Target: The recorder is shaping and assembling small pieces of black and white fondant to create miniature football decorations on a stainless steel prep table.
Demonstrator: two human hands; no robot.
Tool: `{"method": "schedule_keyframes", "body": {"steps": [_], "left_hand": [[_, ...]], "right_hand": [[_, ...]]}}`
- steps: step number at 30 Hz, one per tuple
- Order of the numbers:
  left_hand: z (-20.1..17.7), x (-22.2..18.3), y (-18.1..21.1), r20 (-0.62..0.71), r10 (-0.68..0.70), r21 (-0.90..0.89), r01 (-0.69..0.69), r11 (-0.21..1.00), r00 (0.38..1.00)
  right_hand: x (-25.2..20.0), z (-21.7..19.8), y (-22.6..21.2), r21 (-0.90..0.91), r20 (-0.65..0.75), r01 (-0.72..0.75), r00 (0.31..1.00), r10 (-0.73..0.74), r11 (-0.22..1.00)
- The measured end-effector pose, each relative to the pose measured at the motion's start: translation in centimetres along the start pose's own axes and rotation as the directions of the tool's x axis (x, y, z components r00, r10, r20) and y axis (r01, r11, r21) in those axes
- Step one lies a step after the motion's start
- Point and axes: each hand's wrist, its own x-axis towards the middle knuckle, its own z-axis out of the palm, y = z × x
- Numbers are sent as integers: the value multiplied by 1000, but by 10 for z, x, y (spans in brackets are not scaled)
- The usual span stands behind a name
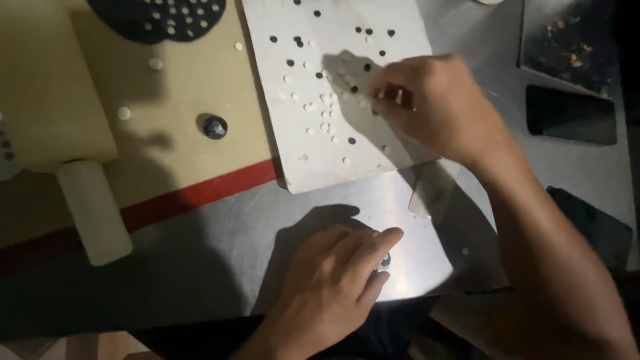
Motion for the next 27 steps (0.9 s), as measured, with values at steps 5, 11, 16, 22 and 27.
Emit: {"method": "schedule_keyframes", "body": {"steps": [5, 11, 16, 22, 27], "left_hand": [[-2, 1, 2, -23, 4, -22, -4, 1000, 1000], [2, -1, 2, -125, 66, -23, -69, 997, 990], [4, 1, 6, -132, 40, 22, -37, 999, 990], [3, -1, 6, -112, 30, 32, -27, 999, 993], [2, 0, 7, -107, 59, 53, -53, 997, 993]], "right_hand": [[-91, 3, -34, 177, -74, -242, 963, 258, 954], [-169, 42, -68, 539, -72, -300, 915, 397, 787], [-172, 50, -90, 453, -200, -229, 915, 349, 861], [-169, 52, -107, 361, -268, -274, 885, 380, 892], [-174, 55, -111, 313, -296, -292, 874, 385, 904]]}}
